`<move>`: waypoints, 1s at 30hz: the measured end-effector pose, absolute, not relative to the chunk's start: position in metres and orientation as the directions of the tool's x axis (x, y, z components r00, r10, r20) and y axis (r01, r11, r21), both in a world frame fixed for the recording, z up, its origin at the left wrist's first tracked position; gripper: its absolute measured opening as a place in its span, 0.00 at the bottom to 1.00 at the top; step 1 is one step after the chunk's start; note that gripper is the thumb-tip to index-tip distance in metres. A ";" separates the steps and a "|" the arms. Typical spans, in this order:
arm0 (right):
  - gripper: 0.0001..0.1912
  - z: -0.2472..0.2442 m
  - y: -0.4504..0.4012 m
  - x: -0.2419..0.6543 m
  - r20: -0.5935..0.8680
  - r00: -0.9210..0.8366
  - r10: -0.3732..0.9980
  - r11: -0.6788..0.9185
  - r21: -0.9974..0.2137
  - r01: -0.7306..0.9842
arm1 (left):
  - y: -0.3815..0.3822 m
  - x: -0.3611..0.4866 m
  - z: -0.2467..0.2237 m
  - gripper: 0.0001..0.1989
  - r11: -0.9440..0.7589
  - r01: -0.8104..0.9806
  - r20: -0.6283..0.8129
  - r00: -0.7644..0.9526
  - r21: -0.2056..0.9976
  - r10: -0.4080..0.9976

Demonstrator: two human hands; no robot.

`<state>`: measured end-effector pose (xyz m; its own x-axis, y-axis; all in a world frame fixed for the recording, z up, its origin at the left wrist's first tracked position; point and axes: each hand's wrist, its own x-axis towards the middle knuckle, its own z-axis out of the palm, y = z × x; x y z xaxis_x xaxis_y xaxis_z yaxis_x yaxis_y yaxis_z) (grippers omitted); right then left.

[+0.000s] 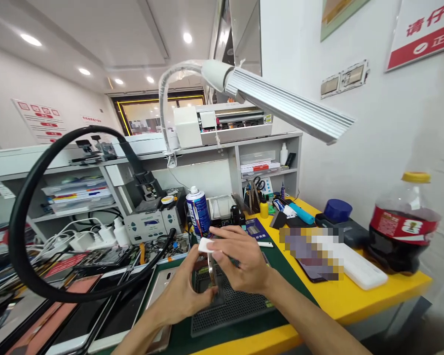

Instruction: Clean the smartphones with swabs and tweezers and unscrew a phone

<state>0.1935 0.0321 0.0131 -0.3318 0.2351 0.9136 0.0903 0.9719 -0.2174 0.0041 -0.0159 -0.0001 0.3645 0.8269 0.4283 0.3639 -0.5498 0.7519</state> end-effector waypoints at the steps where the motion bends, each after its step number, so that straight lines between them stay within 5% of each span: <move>1: 0.21 0.013 0.030 0.194 0.914 -0.358 0.189 0.982 -0.167 0.093 | -0.016 0.003 0.000 0.35 -0.549 0.357 0.427 0.367 0.756 0.826; 11: 0.29 0.010 0.030 0.196 0.842 -0.540 0.011 0.993 0.055 0.105 | -0.015 -0.004 0.002 0.33 -0.541 0.386 0.401 0.387 0.748 0.830; 18: 0.21 0.011 0.039 0.194 0.865 -0.493 -0.098 0.968 0.197 0.153 | -0.015 -0.005 0.001 0.33 -0.558 0.394 0.400 0.417 0.730 0.816; 25: 0.18 0.011 0.054 0.194 0.878 -0.477 -0.031 0.960 0.159 0.230 | -0.016 -0.004 0.007 0.30 -0.544 0.410 0.370 0.431 0.732 0.823; 30: 0.15 0.008 0.059 0.191 0.908 -0.405 0.106 0.978 -0.021 0.208 | -0.017 -0.003 0.007 0.33 -0.552 0.412 0.381 0.428 0.725 0.820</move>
